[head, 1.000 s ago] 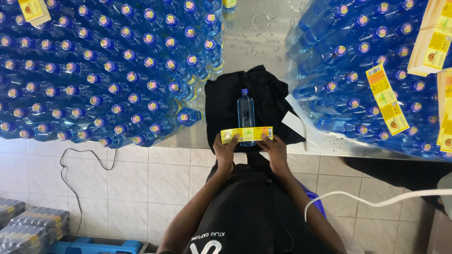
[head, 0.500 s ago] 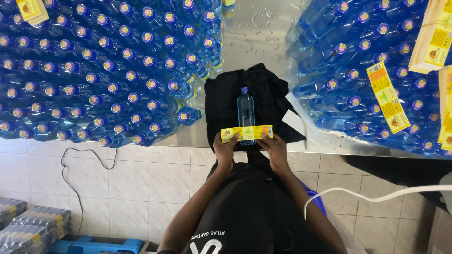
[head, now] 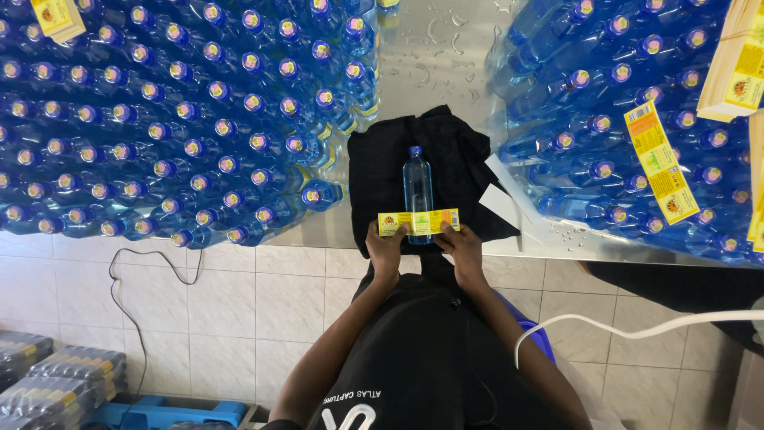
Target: The person repeatedly picks up a water bottle, applies a yellow label to its body, and places it into a stack of similar bottles. The person also discards used label backing paper into a bin.
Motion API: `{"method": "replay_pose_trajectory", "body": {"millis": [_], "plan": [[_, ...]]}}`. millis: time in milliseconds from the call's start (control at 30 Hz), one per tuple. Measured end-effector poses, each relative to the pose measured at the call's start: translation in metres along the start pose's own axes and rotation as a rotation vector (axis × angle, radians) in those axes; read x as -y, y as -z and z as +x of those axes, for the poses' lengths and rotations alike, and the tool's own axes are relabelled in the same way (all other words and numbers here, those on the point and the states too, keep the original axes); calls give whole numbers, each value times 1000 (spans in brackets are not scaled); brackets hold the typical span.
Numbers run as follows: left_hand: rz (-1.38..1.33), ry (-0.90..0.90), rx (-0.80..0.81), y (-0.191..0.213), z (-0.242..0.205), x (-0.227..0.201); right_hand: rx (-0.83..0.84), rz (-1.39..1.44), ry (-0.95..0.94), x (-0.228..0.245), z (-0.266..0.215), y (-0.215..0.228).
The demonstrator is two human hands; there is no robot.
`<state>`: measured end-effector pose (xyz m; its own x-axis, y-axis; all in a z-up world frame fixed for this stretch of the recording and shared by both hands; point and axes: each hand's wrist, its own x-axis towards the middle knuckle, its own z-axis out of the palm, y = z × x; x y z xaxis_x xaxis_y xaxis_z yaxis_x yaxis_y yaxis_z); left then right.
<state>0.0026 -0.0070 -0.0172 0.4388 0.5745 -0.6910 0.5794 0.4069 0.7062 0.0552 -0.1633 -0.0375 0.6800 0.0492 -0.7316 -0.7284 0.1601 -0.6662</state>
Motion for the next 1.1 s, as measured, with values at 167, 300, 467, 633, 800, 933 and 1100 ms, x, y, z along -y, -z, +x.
{"method": "replay_pose_trajectory", "body": {"millis": [167, 300, 467, 633, 800, 933, 1100], "plan": [[1, -25, -1, 1, -3, -3, 28, -49, 37, -5, -9, -7], [-100, -21, 11, 3, 0, 0, 41, -92, 89, -17, -11, -15], [-194, 24, 47, 3, 1, 0, 11, -87, 84, -3, -18, -29], [-320, 87, 74, 3, 4, -3, 16, 23, 32, 18, -24, -30], [-412, 84, 179, 8, 12, -4, 56, 91, -5, 46, -37, -30], [-195, -169, 245, 7, 22, -35, 91, 84, 57, 54, -49, -12], [-132, -79, 414, -25, 14, -72, 240, -55, 199, 81, -67, 13]]}}
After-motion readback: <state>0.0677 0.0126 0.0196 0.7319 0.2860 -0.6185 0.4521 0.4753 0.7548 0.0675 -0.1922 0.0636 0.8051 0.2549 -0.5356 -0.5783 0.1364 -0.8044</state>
